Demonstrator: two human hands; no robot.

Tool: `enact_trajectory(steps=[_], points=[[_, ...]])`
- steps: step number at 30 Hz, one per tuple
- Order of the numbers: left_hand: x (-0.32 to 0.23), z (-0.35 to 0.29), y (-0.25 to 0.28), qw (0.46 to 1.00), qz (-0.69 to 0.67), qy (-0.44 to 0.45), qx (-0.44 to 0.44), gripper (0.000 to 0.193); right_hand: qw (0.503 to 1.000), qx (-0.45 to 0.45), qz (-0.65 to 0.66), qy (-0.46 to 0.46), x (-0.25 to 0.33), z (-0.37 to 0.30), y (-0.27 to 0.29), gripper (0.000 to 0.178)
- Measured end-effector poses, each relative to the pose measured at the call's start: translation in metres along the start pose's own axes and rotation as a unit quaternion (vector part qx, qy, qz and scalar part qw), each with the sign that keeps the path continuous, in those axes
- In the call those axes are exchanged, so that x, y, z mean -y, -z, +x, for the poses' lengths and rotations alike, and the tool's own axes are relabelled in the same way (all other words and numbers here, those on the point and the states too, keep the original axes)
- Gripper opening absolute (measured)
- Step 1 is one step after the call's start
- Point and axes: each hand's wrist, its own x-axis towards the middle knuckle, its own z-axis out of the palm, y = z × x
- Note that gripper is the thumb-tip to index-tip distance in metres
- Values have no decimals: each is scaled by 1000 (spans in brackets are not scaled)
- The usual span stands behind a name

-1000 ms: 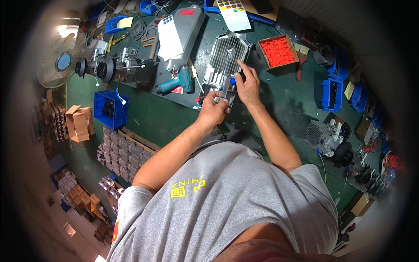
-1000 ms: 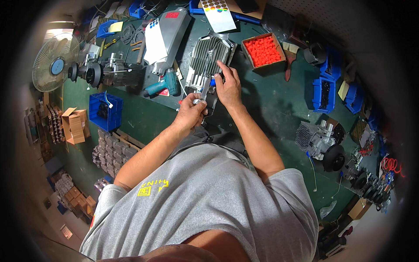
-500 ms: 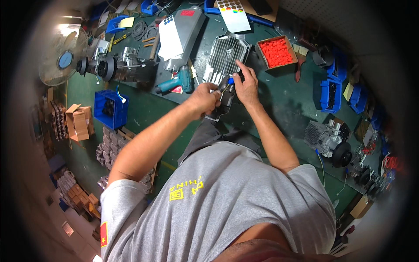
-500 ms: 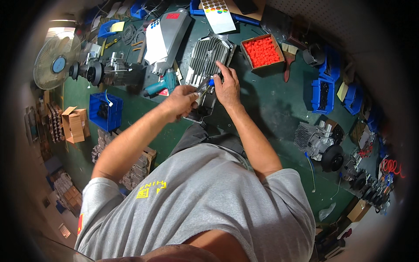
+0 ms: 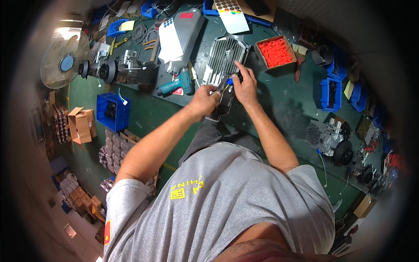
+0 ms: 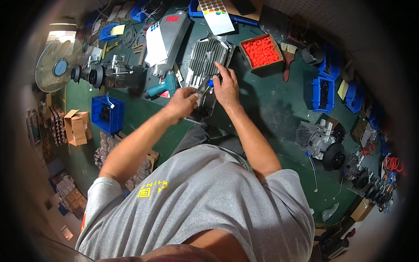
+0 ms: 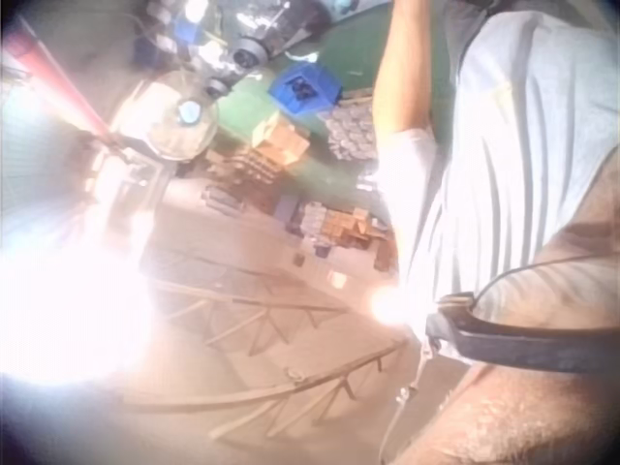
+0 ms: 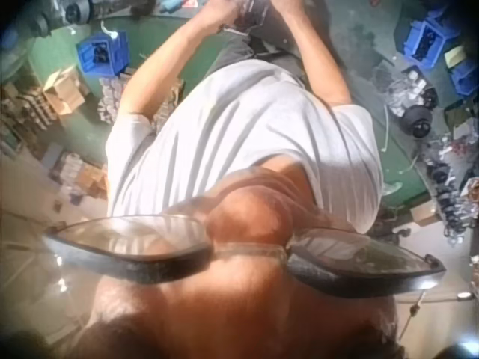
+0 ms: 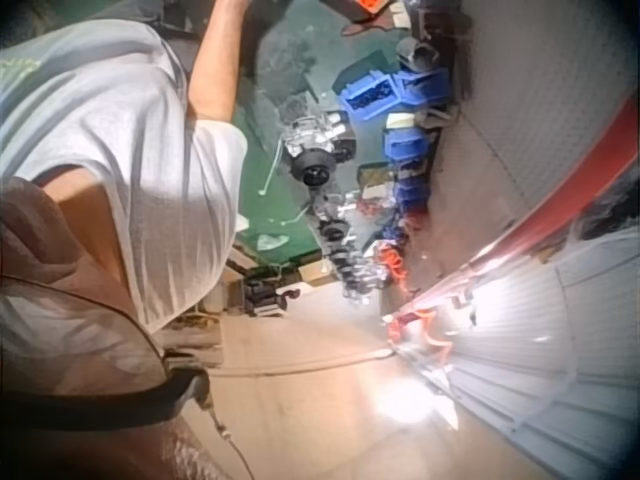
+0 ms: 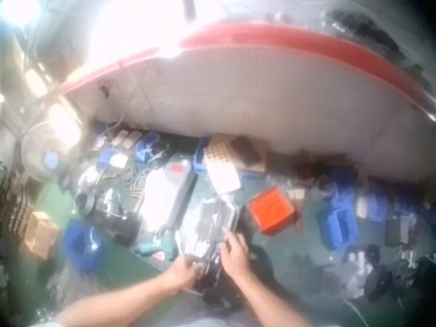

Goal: The person assembles an electronic device on a workbench. They connect wires to a motor, attach a heatsink, and use a power drill to secure components. The person also handles a metal casing and various small parts.

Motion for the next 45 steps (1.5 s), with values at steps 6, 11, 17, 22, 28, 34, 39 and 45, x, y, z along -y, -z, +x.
enact_trajectory(steps=[6,11,17,22,28,34,39,45], points=[[-48,0,38,981,178,13,80,24,1000,3,5,5,2,-1,-2,47],[-17,-11,21,998,-3,27,60,19,1000,4,-2,-2,5,0,0,48],[19,-45,-1,988,-143,-45,36,14,1000,0,-4,-1,8,-1,1,48],[51,-50,24,978,-165,-94,-90,17,1000,19,-13,12,5,0,3,48],[58,-37,44,976,-157,-111,-100,21,996,-37,62,-48,8,-4,12,52],[8,-23,27,963,-95,-233,98,46,939,19,257,-229,73,-21,27,41],[4,-16,41,928,-10,-319,191,40,858,-62,386,-333,77,-39,26,31],[92,53,118,928,171,-330,-28,28,879,-133,107,-445,-58,-83,48,24]])
